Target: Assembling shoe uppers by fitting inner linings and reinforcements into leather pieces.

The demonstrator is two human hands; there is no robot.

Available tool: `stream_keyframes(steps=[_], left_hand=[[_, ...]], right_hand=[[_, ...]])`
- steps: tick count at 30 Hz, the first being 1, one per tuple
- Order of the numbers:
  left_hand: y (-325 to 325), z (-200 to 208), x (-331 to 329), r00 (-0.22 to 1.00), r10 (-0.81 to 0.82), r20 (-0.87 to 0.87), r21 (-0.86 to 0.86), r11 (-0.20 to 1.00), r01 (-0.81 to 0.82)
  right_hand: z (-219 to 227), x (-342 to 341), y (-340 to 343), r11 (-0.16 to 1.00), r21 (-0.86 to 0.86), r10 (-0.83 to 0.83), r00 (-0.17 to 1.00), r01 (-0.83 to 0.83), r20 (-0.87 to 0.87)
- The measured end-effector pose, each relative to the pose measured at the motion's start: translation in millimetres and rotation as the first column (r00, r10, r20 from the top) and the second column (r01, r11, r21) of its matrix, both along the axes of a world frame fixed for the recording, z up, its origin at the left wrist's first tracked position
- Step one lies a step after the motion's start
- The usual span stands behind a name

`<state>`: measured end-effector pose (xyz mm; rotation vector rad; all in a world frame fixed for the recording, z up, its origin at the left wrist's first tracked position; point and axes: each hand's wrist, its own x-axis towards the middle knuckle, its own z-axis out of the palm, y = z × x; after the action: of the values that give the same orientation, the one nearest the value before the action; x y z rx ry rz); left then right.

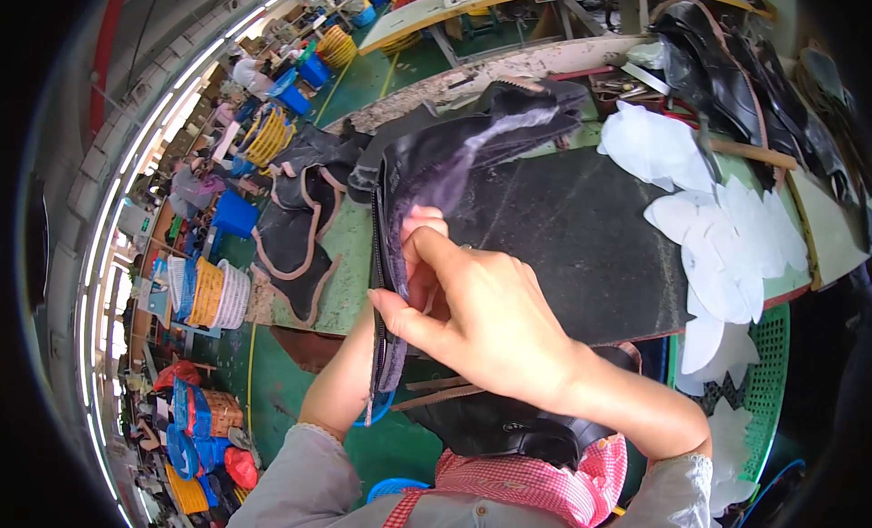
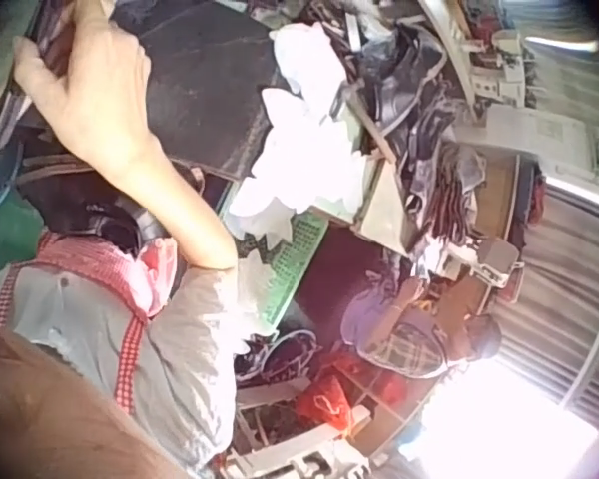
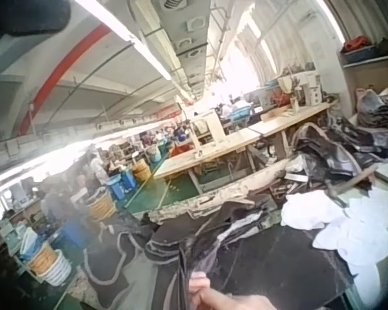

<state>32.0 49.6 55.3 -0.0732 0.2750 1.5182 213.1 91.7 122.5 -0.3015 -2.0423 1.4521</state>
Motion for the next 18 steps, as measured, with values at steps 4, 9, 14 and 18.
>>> stream_keyframes(steps=[4,9,14,18], left_hand=[[-11,-5,14,0.999,-0.035,0.025,0.223,0.974,0.029],[-3,-4,32,0.903,-0.147,0.404,0.486,0.871,-0.076],[9,-18,30,0.877,-0.220,0.428,0.490,0.871,-0.021],[12,-27,25,0.928,-0.214,0.304,0.554,0.832,0.011]], right_hand=[[0,-13,-13,0.976,0.178,-0.127,0.992,0.128,-0.016],[5,-26,-30,0.946,0.300,-0.105,0.991,0.126,-0.087],[-2,-27,-25,0.957,0.274,-0.089,0.995,0.099,-0.051],[2,-24,-27,0.962,0.249,-0.115,0.993,0.108,0.014]])
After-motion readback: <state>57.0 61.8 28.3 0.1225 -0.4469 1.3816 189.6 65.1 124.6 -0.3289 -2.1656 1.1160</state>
